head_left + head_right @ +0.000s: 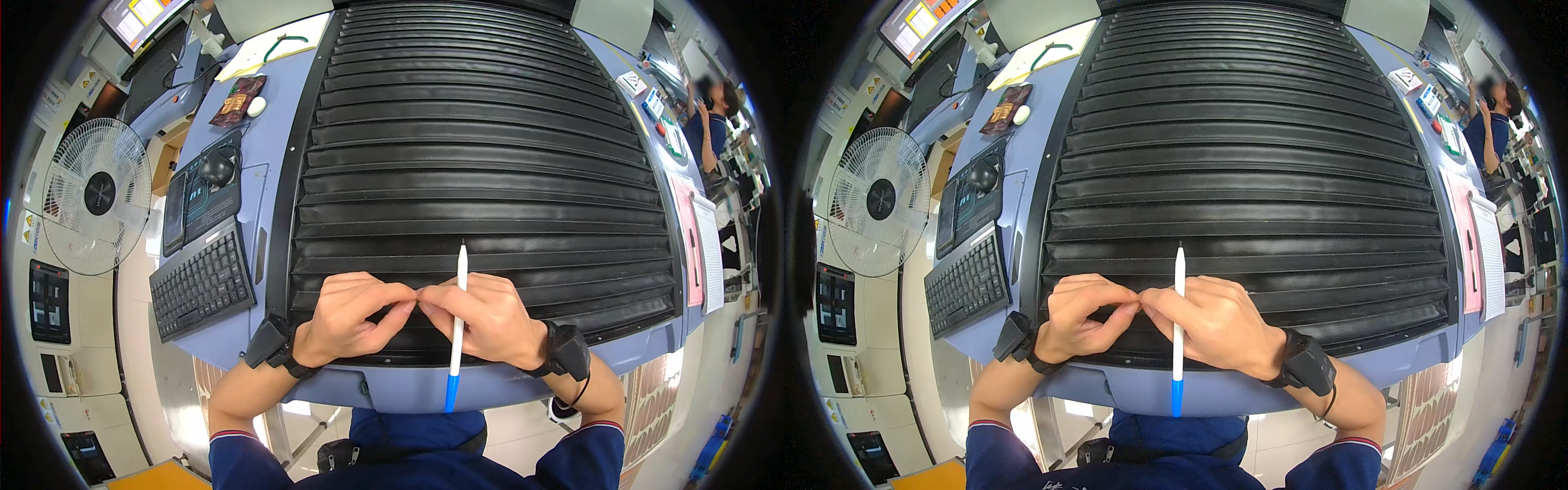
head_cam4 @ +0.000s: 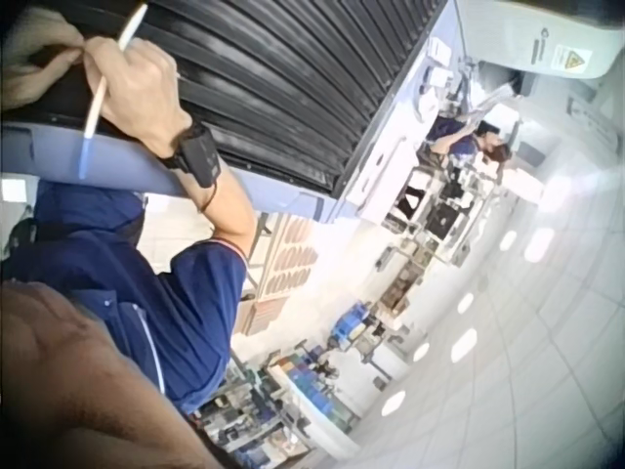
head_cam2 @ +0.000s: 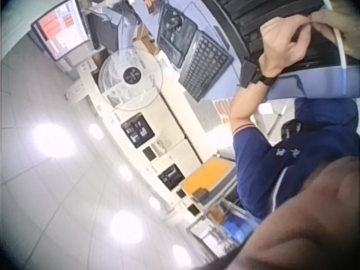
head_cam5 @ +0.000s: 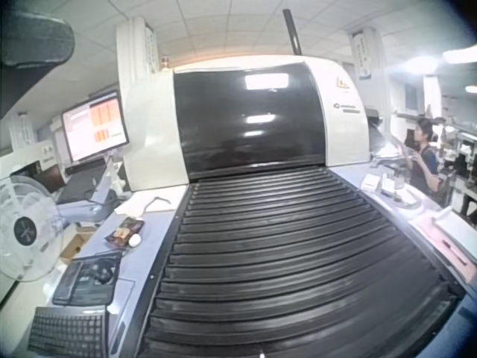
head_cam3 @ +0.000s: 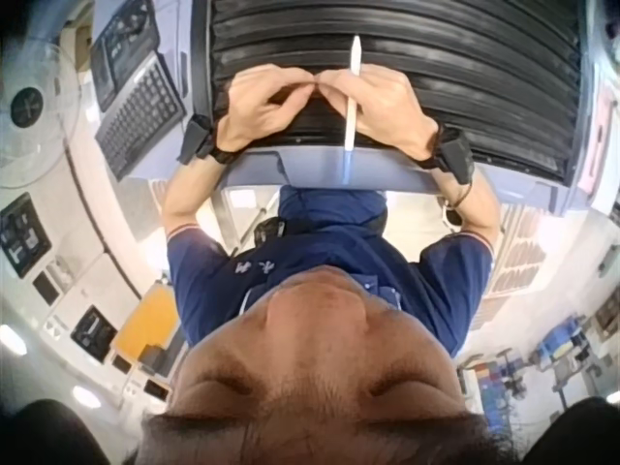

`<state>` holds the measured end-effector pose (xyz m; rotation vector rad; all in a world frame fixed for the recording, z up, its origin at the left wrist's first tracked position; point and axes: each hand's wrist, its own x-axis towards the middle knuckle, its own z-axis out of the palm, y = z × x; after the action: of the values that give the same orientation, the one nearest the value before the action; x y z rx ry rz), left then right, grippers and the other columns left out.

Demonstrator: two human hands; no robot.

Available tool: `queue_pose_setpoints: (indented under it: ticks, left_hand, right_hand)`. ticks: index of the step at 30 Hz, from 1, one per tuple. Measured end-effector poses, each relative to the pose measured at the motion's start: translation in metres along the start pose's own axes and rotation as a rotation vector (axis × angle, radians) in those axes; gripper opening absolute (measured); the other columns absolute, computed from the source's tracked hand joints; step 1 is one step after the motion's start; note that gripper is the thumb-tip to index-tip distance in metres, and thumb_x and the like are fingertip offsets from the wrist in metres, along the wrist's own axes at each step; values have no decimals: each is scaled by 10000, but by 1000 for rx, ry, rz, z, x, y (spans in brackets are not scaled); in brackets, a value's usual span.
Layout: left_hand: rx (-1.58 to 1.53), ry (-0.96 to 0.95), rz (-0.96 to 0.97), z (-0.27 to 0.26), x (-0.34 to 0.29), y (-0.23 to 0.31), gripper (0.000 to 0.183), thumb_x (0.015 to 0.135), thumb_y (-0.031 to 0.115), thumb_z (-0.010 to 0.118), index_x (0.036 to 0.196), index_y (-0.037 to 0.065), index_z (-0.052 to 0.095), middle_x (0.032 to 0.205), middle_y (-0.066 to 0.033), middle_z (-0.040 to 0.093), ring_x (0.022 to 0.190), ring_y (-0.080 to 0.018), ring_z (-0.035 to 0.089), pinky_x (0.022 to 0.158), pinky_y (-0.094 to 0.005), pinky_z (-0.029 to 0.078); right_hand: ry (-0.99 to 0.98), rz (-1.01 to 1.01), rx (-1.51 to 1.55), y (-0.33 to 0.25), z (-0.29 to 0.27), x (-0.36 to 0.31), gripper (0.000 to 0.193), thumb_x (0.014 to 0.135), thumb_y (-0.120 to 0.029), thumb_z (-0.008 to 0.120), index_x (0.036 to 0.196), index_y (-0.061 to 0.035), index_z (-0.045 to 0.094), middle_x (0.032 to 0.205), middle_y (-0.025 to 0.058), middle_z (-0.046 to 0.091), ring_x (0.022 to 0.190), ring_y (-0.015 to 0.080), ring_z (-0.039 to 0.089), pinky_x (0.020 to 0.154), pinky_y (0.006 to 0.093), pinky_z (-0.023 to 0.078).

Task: The recorder is inspecting copper-colored industrial sheets, checking for defects, marking them with a pen, and interacting with a workstation terminal.

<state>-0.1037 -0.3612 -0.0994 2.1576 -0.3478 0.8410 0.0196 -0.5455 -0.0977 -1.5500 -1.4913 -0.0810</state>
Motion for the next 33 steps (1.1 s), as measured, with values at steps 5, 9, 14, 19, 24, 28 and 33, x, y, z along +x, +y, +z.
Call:
queue_pose_setpoints:
  ticks: [5, 9, 14, 19, 24, 28, 33]
  left_hand:
    - [10, -41, 6, -3, 0, 1, 192, 759, -67, 795, 929, -20, 719, 797, -120, 760, 657, -236, 741, 603, -295, 573]
    - [-91, -71, 2, -6, 2, 5, 355, 792, -98, 734, 1131, -39, 648, 836, -154, 764, 704, -239, 756, 637, -313, 589]
    - [-354, 9, -78, 0, -14, 21, 457, 864, -135, 640, 1293, -51, 508, 976, -233, 761, 751, -254, 772, 689, -329, 630]
    - [-462, -176, -67, -8, -9, 26, 527, 908, -174, 532, 1378, 24, 401, 1108, -316, 707, 822, -307, 775, 717, -368, 664]
    - [-448, -200, -94, -12, -11, 29, 517, 904, -177, 552, 1351, 55, 433, 1088, -306, 714, 800, -305, 777, 684, -374, 665]
    - [-509, -208, -149, -13, -9, 28, 435, 920, -155, 580, 1280, 52, 449, 1072, -298, 718, 807, -297, 775, 680, -371, 665]
    - [-619, -107, -293, -10, -13, 32, 360, 928, -142, 595, 1213, 35, 468, 1068, -293, 720, 823, -290, 774, 667, -359, 663]
  right_hand:
    - [-17, 12, -14, 0, 1, -2, 198, 849, -76, 790, 1021, -43, 698, 715, 93, 664, 613, 282, 660, 564, 373, 532]
    - [-6, 13, 20, -3, -1, 0, 243, 841, -106, 809, 1047, -37, 702, 733, 94, 680, 620, 276, 666, 569, 369, 535]
    - [47, 1, 60, -7, -3, 1, 327, 820, -161, 848, 1085, -27, 712, 803, 91, 732, 660, 255, 700, 594, 344, 559]
    - [87, -16, 78, -10, -3, 0, 239, 827, -120, 833, 1019, -24, 729, 824, 87, 748, 680, 240, 718, 602, 329, 569]
    - [113, -64, 98, -8, 0, 0, 229, 796, -121, 846, 975, -25, 739, 817, 74, 745, 684, 219, 721, 576, 320, 561]
    - [81, -75, 90, -6, 1, -3, 224, 795, -111, 844, 972, -26, 736, 814, 70, 744, 676, 215, 717, 564, 317, 557]
    - [82, -72, 102, -7, 0, 0, 210, 792, -94, 830, 957, -15, 727, 786, 76, 735, 639, 218, 704, 533, 310, 538]
